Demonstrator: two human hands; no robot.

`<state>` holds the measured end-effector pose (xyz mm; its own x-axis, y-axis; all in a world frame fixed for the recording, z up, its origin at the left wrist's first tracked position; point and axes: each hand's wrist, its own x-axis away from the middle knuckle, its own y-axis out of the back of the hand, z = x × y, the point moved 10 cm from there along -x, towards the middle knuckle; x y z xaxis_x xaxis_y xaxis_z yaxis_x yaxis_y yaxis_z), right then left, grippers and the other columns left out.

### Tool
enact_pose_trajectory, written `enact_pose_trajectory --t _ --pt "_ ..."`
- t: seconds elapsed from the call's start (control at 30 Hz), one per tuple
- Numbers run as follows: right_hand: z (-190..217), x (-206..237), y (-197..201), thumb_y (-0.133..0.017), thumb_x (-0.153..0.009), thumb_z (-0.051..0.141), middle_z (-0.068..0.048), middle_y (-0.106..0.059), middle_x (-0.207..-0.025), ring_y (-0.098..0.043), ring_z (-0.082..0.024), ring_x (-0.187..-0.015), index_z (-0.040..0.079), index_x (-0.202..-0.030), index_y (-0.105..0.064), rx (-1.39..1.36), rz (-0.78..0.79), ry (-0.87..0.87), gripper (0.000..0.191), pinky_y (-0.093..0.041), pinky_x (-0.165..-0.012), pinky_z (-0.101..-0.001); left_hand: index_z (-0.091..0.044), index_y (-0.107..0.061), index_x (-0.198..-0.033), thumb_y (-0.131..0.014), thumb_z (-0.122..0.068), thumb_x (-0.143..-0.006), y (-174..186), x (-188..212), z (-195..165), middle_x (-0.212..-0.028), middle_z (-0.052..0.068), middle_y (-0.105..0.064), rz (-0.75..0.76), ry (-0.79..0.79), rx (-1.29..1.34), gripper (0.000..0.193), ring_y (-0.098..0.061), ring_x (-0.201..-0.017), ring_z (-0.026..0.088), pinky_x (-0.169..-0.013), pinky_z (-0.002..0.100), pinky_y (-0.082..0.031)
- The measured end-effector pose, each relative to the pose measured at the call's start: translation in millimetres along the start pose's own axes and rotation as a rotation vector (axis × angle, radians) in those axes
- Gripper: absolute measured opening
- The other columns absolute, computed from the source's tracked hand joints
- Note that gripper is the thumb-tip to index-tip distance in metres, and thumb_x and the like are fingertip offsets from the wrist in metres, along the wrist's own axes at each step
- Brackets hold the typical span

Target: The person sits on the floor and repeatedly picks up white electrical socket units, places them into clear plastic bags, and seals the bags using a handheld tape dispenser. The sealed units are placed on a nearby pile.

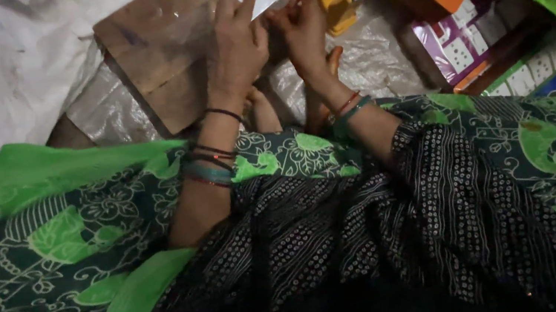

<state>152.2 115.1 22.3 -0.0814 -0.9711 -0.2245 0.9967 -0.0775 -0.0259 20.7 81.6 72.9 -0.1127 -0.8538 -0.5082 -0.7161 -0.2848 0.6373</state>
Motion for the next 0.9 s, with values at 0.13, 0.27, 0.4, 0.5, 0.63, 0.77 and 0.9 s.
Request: enact_pose_trajectory --t 0.13,0.27,0.4,0.5,0.63,0.77,0.9 --pt "-1 -2 4 -0.085 -0.086 0.001 -0.002 -0.055 -0.087 -0.060 -0.013 -0.074 0.004 -0.105 -0.052 0.234 -0.005 0.010 0.038 -0.052 -0.064 -0.0293 -0.001 -0.064 -0.130 -0.074 -0.012 -0.088 -5 -3 12 -0.115 0.020 -0.057 0.012 0.085 0.144 0.044 -0.058 -0.107 0.038 -0.092 0.046 -0.052" --pt "0 -5 -1 -0.084 -0.087 0.004 -0.003 -0.059 -0.084 -0.062 -0.017 -0.072 0.005 -0.108 -0.053 0.555 0.045 0.074 0.037 -0.052 -0.064 -0.0319 -0.004 -0.064 -0.131 -0.078 -0.015 -0.083 -8 -5 9 -0.113 0.018 -0.057 -0.003 0.044 -0.018 0.051 -0.056 -0.108 0.040 -0.095 0.048 -0.050" --pt "-20 -6 5 -0.078 -0.087 0.003 0.000 -0.064 -0.101 -0.069 -0.014 -0.090 0.006 -0.117 -0.052 0.212 0.159 -0.120 0.040 -0.060 -0.071 -0.0292 0.000 -0.049 -0.145 -0.083 -0.022 -0.085 -11 -4 8 -0.120 0.021 -0.054 -0.039 0.088 -0.140 0.072 -0.056 -0.107 0.042 -0.092 0.050 -0.050" --pt "-30 0 42 -0.066 -0.092 0.000 -0.005 -0.067 -0.089 -0.068 -0.017 -0.077 0.007 -0.113 -0.050 -0.065 -0.040 -0.291 0.027 -0.056 -0.063 -0.0302 0.001 -0.040 -0.151 -0.083 -0.022 -0.086 -17 -5 22 -0.128 0.023 -0.051 0.021 0.232 -0.159 0.081 -0.057 -0.110 0.040 -0.091 0.048 -0.053" --pt "13 -3 49 -0.064 -0.104 -0.002 -0.010 -0.069 -0.111 -0.068 -0.016 -0.095 0.006 -0.124 -0.053 0.114 -0.061 -0.065 0.024 -0.054 -0.073 -0.0272 -0.004 -0.042 -0.147 -0.084 -0.022 -0.084 -23 -8 24 -0.140 0.021 -0.050 0.122 0.253 -0.244 0.078 -0.058 -0.117 0.041 -0.092 0.047 -0.055" --pt "49 18 -12 -0.057 -0.094 -0.010 -0.012 -0.061 -0.140 -0.063 -0.024 -0.129 0.010 -0.144 -0.054 0.458 0.186 0.214 0.054 -0.059 -0.085 -0.0315 0.000 -0.048 -0.146 -0.078 -0.008 -0.084 -16 -10 21 -0.139 0.018 -0.054 0.086 0.244 -0.229 0.069 -0.057 -0.124 0.040 -0.099 0.044 -0.053" --pt "45 37 -55 -0.068 -0.089 -0.005 -0.018 -0.039 -0.162 -0.037 -0.038 -0.150 0.005 -0.159 -0.035 0.686 0.425 0.304 0.078 -0.044 -0.118 -0.0466 0.002 -0.052 -0.146 -0.071 -0.001 -0.097 -5 -14 18 -0.142 0.017 -0.057 0.022 0.216 -0.183 0.052 -0.056 -0.130 0.037 -0.110 0.042 -0.051"
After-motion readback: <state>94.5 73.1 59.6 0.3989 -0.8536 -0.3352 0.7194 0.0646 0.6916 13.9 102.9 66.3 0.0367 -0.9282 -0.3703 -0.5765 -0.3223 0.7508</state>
